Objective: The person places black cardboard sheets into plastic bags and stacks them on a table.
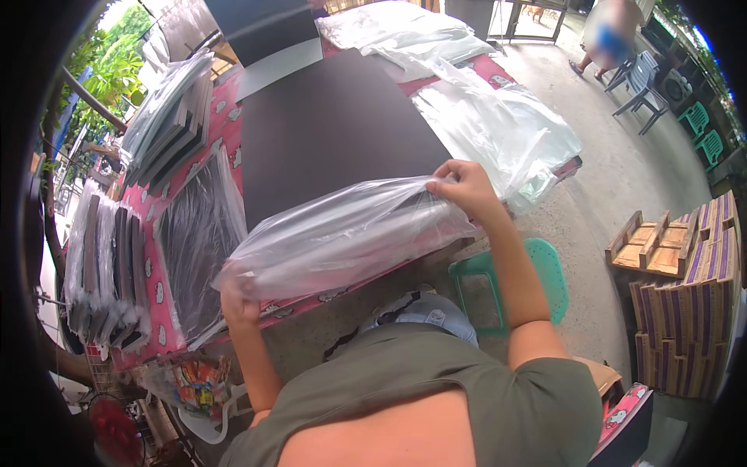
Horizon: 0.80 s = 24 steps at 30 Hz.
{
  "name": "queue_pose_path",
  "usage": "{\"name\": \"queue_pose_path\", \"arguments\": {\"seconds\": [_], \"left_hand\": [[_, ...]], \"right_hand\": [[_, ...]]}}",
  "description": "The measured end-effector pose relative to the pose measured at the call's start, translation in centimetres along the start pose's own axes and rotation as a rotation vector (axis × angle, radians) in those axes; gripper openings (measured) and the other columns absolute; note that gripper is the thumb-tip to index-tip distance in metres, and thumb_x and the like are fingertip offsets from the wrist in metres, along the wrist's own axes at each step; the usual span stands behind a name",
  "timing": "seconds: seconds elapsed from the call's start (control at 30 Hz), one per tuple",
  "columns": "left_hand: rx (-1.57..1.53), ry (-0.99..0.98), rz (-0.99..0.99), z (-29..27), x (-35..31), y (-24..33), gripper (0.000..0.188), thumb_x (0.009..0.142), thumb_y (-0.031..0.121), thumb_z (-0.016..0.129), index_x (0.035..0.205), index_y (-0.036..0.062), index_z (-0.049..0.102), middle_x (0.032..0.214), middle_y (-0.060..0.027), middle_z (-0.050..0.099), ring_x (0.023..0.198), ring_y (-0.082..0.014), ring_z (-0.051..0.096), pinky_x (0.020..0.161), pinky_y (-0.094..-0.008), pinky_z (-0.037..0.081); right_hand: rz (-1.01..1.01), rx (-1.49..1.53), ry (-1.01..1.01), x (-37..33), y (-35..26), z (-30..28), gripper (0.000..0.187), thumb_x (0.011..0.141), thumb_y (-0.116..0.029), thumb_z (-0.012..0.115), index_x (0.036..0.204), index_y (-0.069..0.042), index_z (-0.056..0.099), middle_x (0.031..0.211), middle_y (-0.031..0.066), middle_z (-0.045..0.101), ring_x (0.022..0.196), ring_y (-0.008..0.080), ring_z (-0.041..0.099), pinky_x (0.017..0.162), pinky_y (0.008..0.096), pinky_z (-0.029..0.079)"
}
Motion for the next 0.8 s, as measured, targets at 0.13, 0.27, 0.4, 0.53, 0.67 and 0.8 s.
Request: {"name": "queue_pose_path", "arguments": {"seconds": [0.13, 0.27, 0.4, 0.53, 0.67, 0.8], "left_hand": [[0.513, 0.070, 0.392, 5.6, -1.4, 4.8, 0.017, 0.081, 0.012, 0.056, 0.089, -0.0027, 0.060, 0.083, -0.0094, 0.063, 0.072, -0.0208, 0.061, 0.062, -0.0348, 0.048], [1.250, 0.262, 0.472, 4.5, 1.0, 2.9, 0.025, 0.077, 0.021, 0.059, 0.086, -0.0029, 0.061, 0.077, -0.0196, 0.063, 0.070, -0.0278, 0.062, 0.061, -0.0359, 0.044], [1.274, 0.225, 0.491, 7.2, -0.3, 3.3, 0.021, 0.077, 0.017, 0.054, 0.088, -0.0006, 0.060, 0.098, -0.0256, 0.057, 0.082, -0.0359, 0.061, 0.068, -0.0381, 0.045], [1.362, 0.194, 0.481, 9.6, -0.8, 4.5, 0.020, 0.075, 0.012, 0.053, 0.090, -0.0009, 0.059, 0.105, -0.0263, 0.052, 0.081, -0.0351, 0.061, 0.068, -0.0375, 0.045], [1.262, 0.145, 0.626, 9.9, -4.5, 6.3, 0.014, 0.076, 0.009, 0.055, 0.085, -0.0019, 0.059, 0.095, -0.0226, 0.061, 0.067, -0.0290, 0.062, 0.062, -0.0344, 0.046], [0.510, -0.002, 0.147, -0.7, -7.2, 4.0, 0.011, 0.081, 0.007, 0.057, 0.091, 0.0048, 0.059, 0.075, -0.0035, 0.058, 0.069, -0.0149, 0.058, 0.063, -0.0281, 0.047]], "right_hand": [[-0.211, -0.482, 0.376, 0.8, -2.7, -0.7, 0.026, 0.068, -0.013, 0.062, 0.089, 0.002, 0.060, 0.084, 0.0202, 0.058, 0.079, 0.0327, 0.060, 0.074, 0.0359, 0.048], [0.038, -0.768, 0.353, 2.6, -1.1, 2.2, 0.017, 0.071, -0.010, 0.056, 0.083, 0.001, 0.060, 0.099, 0.0201, 0.053, 0.084, 0.0324, 0.060, 0.074, 0.0369, 0.049], [0.111, -0.575, 0.301, 3.4, -0.6, 1.2, 0.025, 0.070, -0.012, 0.061, 0.089, 0.003, 0.060, 0.092, 0.0202, 0.058, 0.081, 0.0302, 0.061, 0.072, 0.0341, 0.048], [0.058, 0.095, 0.298, 5.3, 2.6, -1.9, 0.028, 0.069, -0.013, 0.064, 0.091, 0.003, 0.061, 0.084, 0.0183, 0.063, 0.076, 0.0261, 0.061, 0.068, 0.0316, 0.046], [-0.135, -0.255, 0.305, 0.0, -4.9, -3.0, 0.021, 0.070, -0.011, 0.064, 0.087, 0.002, 0.062, 0.071, 0.0128, 0.061, 0.073, 0.0162, 0.060, 0.065, 0.0298, 0.045], [0.004, 0.763, -0.255, -4.7, 1.4, -0.4, 0.038, 0.070, -0.005, 0.067, 0.105, -0.002, 0.055, 0.086, 0.0055, 0.059, 0.070, 0.0101, 0.053, 0.057, 0.0206, 0.040]]}}
Point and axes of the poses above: each hand's wrist, its own x-axis towards the middle knuckle, its own z-axis out of the palm, y = z × x, the point moved 10 cm from there along x, towards the middle knuckle
